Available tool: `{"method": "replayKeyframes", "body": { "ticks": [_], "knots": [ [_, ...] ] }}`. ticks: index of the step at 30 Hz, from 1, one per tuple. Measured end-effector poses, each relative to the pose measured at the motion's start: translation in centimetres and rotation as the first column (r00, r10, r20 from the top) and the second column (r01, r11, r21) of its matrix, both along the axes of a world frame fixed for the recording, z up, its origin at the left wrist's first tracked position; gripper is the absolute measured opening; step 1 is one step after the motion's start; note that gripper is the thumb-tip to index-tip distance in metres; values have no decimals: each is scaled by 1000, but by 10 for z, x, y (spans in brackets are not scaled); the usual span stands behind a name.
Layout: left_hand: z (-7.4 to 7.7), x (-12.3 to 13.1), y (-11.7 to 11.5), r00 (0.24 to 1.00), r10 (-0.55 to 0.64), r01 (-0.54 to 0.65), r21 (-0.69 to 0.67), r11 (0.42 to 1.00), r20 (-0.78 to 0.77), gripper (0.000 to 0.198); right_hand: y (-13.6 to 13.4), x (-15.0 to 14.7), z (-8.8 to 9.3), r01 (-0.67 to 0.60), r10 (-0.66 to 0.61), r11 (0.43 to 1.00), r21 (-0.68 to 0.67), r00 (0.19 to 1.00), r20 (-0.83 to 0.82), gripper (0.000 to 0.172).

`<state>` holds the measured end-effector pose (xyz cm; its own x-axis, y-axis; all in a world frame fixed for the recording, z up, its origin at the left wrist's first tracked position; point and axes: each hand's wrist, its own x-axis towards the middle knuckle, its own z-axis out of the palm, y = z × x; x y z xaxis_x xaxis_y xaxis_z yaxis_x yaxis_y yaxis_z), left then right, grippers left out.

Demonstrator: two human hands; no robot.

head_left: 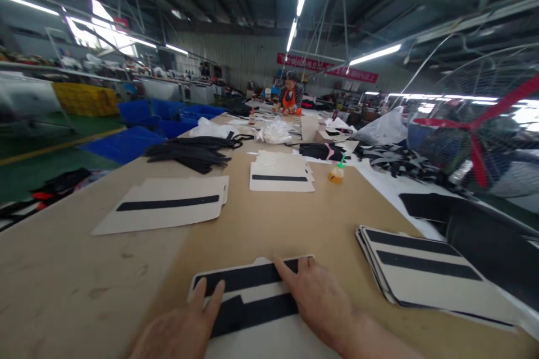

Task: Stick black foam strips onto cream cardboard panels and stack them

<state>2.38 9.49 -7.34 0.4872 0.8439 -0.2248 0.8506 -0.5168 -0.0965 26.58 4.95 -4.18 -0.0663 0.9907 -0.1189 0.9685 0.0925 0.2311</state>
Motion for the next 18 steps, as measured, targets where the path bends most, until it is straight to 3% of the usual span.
{"method": "replayKeyframes", "body": {
  "ticks": [3,6,13,18],
  "knots": [
    [27,18,-7,993,-15,14,-12,1000,-117,82,-4,-13,-6,-24,31,998,-51,988,152,79],
    [34,25,-9,992,-16,17,9,1000,-126,80,-5,-13,-14,-26,30,999,-31,987,157,79],
    [26,2,-7,998,3,-6,-41,999,-66,79,-17,29,-20,27,-24,999,35,996,-83,72],
    [11,-17,-10,995,4,-6,22,1000,96,74,-36,75,-29,132,-115,987,93,979,-166,65]
  ]
}}
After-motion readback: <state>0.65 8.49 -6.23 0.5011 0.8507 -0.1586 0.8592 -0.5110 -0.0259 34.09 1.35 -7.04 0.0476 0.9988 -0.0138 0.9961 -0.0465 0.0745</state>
